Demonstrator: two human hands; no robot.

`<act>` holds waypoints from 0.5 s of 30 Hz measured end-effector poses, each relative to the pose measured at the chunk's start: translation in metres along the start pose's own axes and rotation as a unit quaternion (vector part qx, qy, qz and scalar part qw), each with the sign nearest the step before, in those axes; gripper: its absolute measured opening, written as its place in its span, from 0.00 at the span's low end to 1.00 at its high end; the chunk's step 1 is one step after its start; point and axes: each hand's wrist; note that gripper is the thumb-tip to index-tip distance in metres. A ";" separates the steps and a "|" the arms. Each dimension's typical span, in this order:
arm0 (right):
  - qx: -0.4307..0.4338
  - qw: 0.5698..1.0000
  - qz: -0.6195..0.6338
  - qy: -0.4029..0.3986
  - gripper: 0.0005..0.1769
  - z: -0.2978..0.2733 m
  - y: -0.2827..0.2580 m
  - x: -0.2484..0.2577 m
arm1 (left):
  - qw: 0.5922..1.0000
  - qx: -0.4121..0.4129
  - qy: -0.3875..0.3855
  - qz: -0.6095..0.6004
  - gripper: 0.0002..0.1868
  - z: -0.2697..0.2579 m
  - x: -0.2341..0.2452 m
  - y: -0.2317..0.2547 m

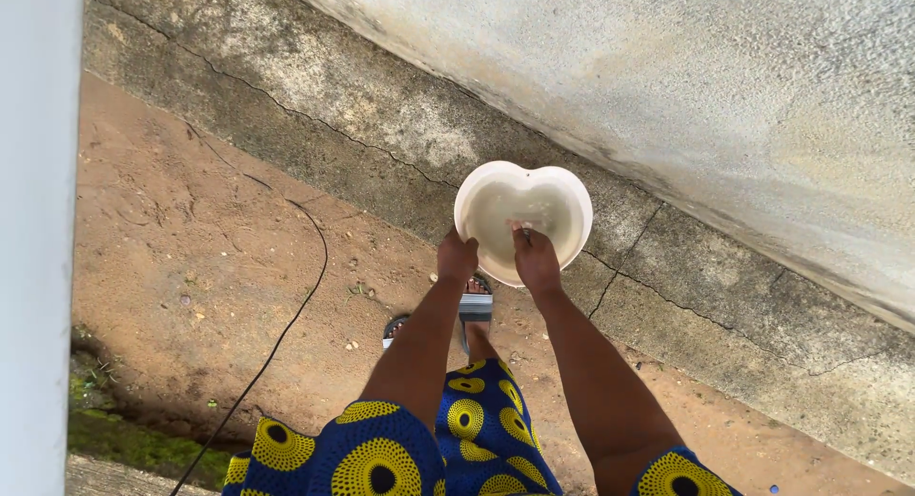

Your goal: Cleaning a window frame and glass panes using a damp cloth and water.

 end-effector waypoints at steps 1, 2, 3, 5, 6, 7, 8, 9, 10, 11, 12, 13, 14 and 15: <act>0.001 1.000 -0.001 0.001 0.26 -0.001 -0.007 0.004 | 1.000 -0.001 0.000 -0.001 0.25 0.005 -0.004 -0.009; -0.049 0.997 0.059 -0.002 0.26 -0.002 -0.014 0.008 | 0.999 0.007 -0.004 0.033 0.25 0.009 -0.008 -0.017; -0.099 0.988 0.119 -0.005 0.26 -0.004 -0.022 0.012 | 0.998 0.014 -0.009 0.066 0.26 0.013 -0.013 -0.025; -0.075 0.982 0.171 -0.001 0.24 -0.004 -0.012 0.008 | 0.999 0.006 -0.001 0.048 0.28 -0.001 0.000 -0.005; -0.052 0.973 0.223 0.002 0.22 -0.005 -0.008 0.006 | 0.999 0.000 0.008 0.031 0.31 -0.009 0.008 0.005; -0.051 0.973 0.223 0.001 0.22 -0.010 -0.014 0.010 | 0.999 -0.001 0.010 0.031 0.31 -0.026 0.017 0.024; -0.011 0.970 0.242 0.004 0.21 -0.016 -0.019 0.015 | 0.995 -0.020 0.092 0.041 0.35 -0.044 0.027 0.044; 0.032 0.965 0.261 0.009 0.20 -0.018 -0.027 0.020 | 0.982 -0.044 0.174 0.052 0.40 -0.059 0.038 0.068; 0.038 0.964 0.262 0.011 0.20 -0.026 -0.039 0.029 | 0.982 -0.049 0.177 0.051 0.40 -0.074 0.040 0.077; 0.048 0.965 0.258 0.008 0.19 -0.034 -0.052 0.038 | 0.980 -0.137 0.141 0.017 0.33 -0.087 0.043 0.088; 0.058 0.966 0.254 0.005 0.20 -0.042 -0.065 0.047 | 0.969 -0.225 0.104 -0.016 0.27 -0.102 0.046 0.098; 0.065 0.965 0.255 0.006 0.20 -0.052 -0.082 0.058 | 0.967 -0.230 0.109 -0.016 0.27 -0.111 0.044 0.104; 0.035 0.962 0.272 -0.015 0.22 -0.063 -0.099 0.069 | 0.976 -0.174 0.021 -0.127 0.19 -0.122 0.043 0.110; 0.008 0.957 0.287 -0.036 0.24 -0.072 -0.116 0.082 | 0.962 -0.118 -0.069 -0.235 0.14 -0.130 0.041 0.118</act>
Point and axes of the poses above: each hand's wrist, its own z-axis towards the middle knuckle, its own x-axis out of the back of the hand, y = z × x, and after that the axes turned 3 degrees about -z, right-handed
